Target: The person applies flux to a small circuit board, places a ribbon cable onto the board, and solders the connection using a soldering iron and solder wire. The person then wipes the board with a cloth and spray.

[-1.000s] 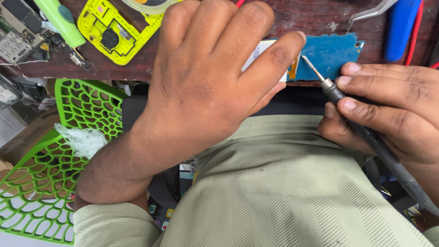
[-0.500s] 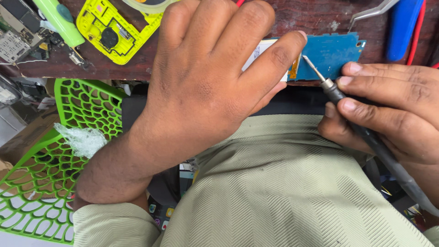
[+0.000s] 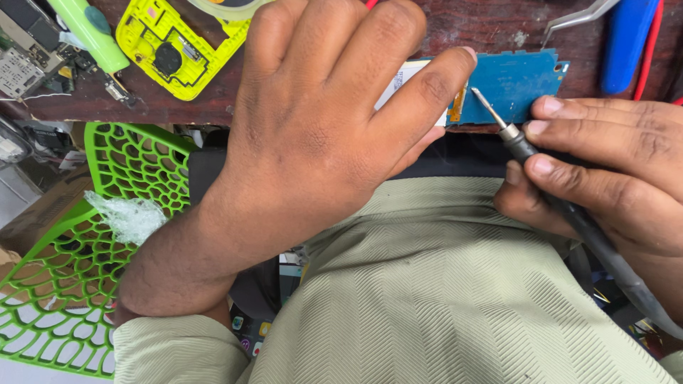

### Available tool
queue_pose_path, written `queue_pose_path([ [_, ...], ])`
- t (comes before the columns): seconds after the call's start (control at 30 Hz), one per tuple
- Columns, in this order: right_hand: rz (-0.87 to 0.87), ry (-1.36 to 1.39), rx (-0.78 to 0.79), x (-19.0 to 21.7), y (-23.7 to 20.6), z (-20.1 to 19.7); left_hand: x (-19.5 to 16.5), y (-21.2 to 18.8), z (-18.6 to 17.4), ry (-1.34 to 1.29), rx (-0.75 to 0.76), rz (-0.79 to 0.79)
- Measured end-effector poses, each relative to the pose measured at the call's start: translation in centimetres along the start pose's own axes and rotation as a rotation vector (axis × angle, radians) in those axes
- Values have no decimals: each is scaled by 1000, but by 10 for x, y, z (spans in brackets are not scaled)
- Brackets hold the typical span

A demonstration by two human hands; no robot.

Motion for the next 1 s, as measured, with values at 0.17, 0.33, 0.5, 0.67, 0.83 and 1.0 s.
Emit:
queue_pose_path([
  [0.17,91,10,62,1,-4,-1,-1,0,0,-2,-5,-4],
  [0.33,31,6,34,-6,-18,2,0,-1,2,6,-4,-4],
  [0.5,-82,41,-4,-3,-6,1,0,-1,2,6,-4,-4],
  [0.67,89,21,55,-2,-9,-3,0,1,1,4,-2,-11],
  [0.83,100,13,128,-1,-15,-5,0,1,1,7,0,-15],
  [1.0,110,9,119,1,-10,-6,0,0,2,8,-3,-10],
])
Point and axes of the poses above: each hand's wrist, its own y-axis towards the middle knuckle, its own z-axis out of the palm, x = y × z, the point moved 6 cm from there along y, towards the middle knuckle, and after that the axes turned 7 degrees about y, right-handed, at the moved point
